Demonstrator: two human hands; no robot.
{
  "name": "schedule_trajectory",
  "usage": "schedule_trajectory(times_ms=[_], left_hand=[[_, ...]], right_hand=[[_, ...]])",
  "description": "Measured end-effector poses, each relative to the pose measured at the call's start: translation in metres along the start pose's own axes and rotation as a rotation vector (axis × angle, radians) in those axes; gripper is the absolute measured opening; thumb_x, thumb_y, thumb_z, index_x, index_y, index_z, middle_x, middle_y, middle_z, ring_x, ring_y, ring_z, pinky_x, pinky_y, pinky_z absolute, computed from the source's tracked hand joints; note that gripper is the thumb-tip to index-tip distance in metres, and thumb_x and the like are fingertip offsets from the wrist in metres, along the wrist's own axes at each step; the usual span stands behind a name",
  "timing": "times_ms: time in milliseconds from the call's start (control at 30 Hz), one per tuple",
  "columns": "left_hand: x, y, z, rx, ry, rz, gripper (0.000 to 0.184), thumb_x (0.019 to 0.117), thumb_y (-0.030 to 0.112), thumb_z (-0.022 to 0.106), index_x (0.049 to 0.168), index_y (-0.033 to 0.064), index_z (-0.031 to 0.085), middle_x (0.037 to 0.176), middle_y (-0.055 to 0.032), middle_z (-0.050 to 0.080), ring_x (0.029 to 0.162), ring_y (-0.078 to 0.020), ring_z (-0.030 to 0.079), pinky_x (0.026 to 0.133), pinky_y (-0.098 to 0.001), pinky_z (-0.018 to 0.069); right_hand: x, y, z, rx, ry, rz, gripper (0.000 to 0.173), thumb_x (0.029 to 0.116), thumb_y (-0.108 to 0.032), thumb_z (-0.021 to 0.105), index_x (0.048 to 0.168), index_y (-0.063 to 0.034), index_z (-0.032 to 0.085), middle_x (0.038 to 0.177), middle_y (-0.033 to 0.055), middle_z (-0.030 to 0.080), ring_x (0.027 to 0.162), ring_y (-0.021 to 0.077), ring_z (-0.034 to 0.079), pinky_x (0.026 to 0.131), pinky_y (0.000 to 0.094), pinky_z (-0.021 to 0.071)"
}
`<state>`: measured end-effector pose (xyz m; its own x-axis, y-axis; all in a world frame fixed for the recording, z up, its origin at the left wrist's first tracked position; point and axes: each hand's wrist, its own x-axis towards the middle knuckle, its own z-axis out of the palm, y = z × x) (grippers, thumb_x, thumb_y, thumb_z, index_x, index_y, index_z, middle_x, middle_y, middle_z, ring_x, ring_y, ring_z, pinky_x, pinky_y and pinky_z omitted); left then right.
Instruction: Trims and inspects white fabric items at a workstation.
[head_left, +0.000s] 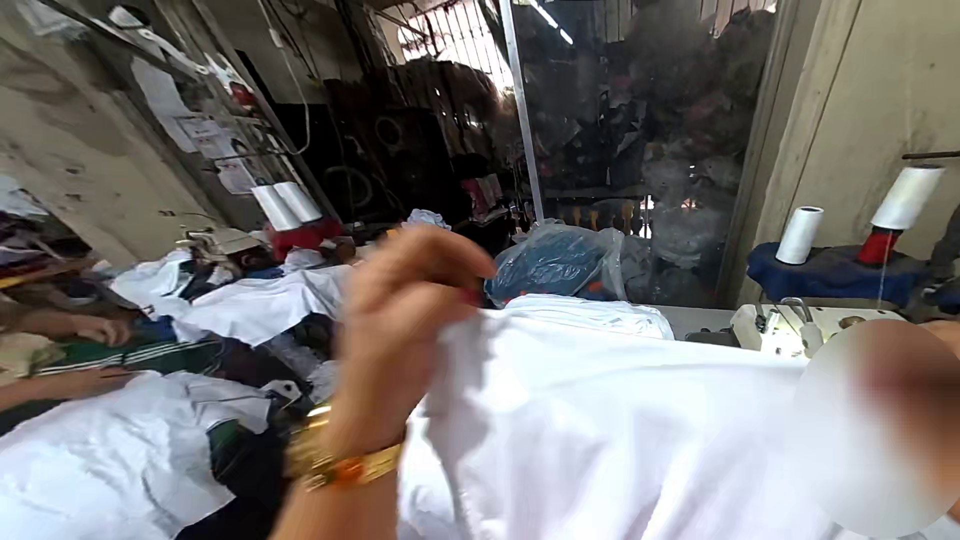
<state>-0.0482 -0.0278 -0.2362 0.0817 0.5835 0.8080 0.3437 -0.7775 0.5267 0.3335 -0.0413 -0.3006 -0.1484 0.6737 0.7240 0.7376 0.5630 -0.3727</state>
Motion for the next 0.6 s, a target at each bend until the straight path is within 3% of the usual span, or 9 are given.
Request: schedule_trajectory(times_ms=[67,133,200,300,367,433,533,600], left_hand=[[-0.019,-0.056,0.038,0.064,-0.209,-0.187,0.02,0.0848,0.0,0.056,0.099,0.0068,0.069,0.086,0.0024,0.067,0.073,-0.005,0.062,0.067,-0.0241,0.0544],[-0.058,-0.119,0.074,0.204,-0.489,-0.462,0.019,0.0961,0.003,0.061,0.113,-0.0014,0.068,0.098,-0.0126,0.07,0.086,-0.0201,0.067,0.082,-0.0396,0.0566],[-0.105,-0.17,0.098,0.209,-0.581,-0.681,0.029,0.0995,0.01,0.059,0.125,-0.0025,0.065,0.109,-0.017,0.069,0.097,-0.0239,0.067,0.091,-0.0418,0.0547],[-0.14,-0.198,0.102,-0.121,-0.144,-0.802,0.025,0.0977,0.007,0.06,0.12,-0.0045,0.064,0.098,-0.0093,0.068,0.081,-0.0126,0.066,0.077,-0.0294,0.0564],[-0.141,-0.192,0.094,-0.282,0.14,-0.838,0.023,0.0985,0.002,0.057,0.12,-0.0052,0.061,0.098,-0.0099,0.068,0.077,-0.0139,0.067,0.072,-0.0301,0.0575],[-0.146,-0.176,0.078,-0.271,0.325,-0.802,0.023,0.0985,0.001,0.055,0.12,-0.0043,0.061,0.099,-0.0087,0.068,0.072,-0.0129,0.065,0.066,-0.0288,0.0569],[-0.171,-0.137,0.055,-0.152,0.451,-0.678,0.018,0.0952,0.008,0.054,0.11,-0.0004,0.062,0.084,0.0024,0.066,0.06,-0.0033,0.06,0.055,-0.0203,0.0531],[-0.197,-0.11,0.051,0.012,0.359,-0.712,0.015,0.0946,0.011,0.055,0.102,0.0008,0.063,0.076,0.0056,0.064,0.058,-0.0009,0.058,0.054,-0.0188,0.0507]], right_hand=[[-0.01,0.001,0.035,-0.188,-0.14,0.051,0.022,0.0843,0.005,0.064,0.107,0.0057,0.065,0.096,0.0238,0.065,0.081,0.0408,0.068,0.062,0.059,0.0551],[-0.035,-0.006,0.075,-0.209,-0.249,0.055,0.027,0.0857,0.005,0.064,0.112,0.0027,0.067,0.109,0.0249,0.068,0.093,0.044,0.07,0.067,0.0604,0.0581],[-0.059,-0.02,0.104,-0.038,-0.398,0.064,0.025,0.0908,0.002,0.062,0.116,0.0001,0.068,0.115,0.0213,0.069,0.101,0.0399,0.07,0.074,0.057,0.0595],[-0.08,-0.027,0.14,0.196,-0.629,0.081,0.027,0.0918,0.004,0.059,0.116,0.0001,0.069,0.111,0.0197,0.071,0.1,0.0384,0.071,0.077,0.0566,0.0584],[-0.099,-0.011,0.173,0.142,-0.558,0.039,0.027,0.0856,0.006,0.062,0.111,-0.0012,0.071,0.11,0.0193,0.07,0.099,0.0392,0.07,0.071,0.0543,0.0591],[-0.121,0.021,0.209,0.123,-0.342,0.012,0.026,0.0786,0.007,0.066,0.103,-0.0007,0.071,0.106,0.0196,0.069,0.096,0.0381,0.071,0.07,0.0522,0.061],[-0.13,0.049,0.229,0.28,-0.182,0.101,0.013,0.0879,-0.001,0.062,0.097,0.0016,0.07,0.096,0.0172,0.069,0.087,0.0296,0.07,0.075,0.0449,0.0598],[-0.131,0.05,0.232,0.284,-0.165,0.125,0.014,0.0895,-0.005,0.06,0.097,0.0003,0.07,0.094,0.0154,0.068,0.084,0.0267,0.069,0.073,0.042,0.0596]])
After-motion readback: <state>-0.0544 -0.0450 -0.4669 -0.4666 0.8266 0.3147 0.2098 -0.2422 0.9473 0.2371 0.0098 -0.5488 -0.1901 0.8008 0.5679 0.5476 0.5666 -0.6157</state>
